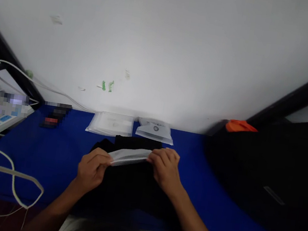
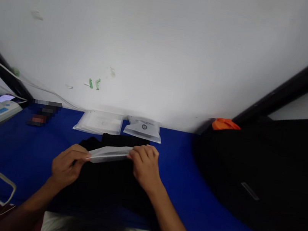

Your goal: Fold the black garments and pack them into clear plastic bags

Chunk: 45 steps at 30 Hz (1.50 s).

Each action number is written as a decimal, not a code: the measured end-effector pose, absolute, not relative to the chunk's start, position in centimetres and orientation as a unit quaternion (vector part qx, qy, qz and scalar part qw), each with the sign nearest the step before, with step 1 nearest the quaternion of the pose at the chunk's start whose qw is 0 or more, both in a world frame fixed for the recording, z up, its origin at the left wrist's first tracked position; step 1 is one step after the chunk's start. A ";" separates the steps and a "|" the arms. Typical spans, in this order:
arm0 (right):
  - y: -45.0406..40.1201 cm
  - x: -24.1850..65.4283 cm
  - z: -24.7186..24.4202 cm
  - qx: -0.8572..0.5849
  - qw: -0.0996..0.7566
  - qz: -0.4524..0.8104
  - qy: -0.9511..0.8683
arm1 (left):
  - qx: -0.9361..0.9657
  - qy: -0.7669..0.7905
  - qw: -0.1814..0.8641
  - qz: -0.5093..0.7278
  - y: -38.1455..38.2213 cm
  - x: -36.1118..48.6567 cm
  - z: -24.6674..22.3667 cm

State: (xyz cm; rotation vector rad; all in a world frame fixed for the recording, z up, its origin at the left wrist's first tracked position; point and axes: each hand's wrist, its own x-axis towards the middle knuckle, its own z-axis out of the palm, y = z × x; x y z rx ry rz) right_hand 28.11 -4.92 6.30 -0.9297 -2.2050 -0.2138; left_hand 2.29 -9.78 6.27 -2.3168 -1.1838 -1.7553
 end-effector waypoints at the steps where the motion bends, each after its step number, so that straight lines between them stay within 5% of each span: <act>1: -4.5 29.0 6.2 -0.376 0.356 -0.078 -0.852 | -0.726 -0.386 0.013 -0.569 -9.8 1.8 6.3; 14: -3.8 25.7 8.3 -0.233 0.170 0.069 -0.955 | -0.756 -0.324 -0.083 -0.563 -10.3 3.3 6.2; 18: -0.3 27.8 9.6 -0.284 0.214 -0.021 -0.934 | -0.692 -0.500 -0.017 -0.520 -11.4 1.8 5.6; 22: 4.5 30.8 9.2 -0.423 0.245 -0.121 -0.864 | -0.761 -0.545 -0.104 -0.335 -13.3 0.5 3.5; 28: 8.4 31.8 2.9 -0.450 0.107 -0.061 -0.884 | -0.837 -0.504 -0.153 -0.148 -13.8 0.0 1.3; 45: 8.7 29.2 1.9 -0.461 0.138 -0.155 -0.863 | -0.845 -0.492 -0.178 -0.109 -12.7 -1.8 1.7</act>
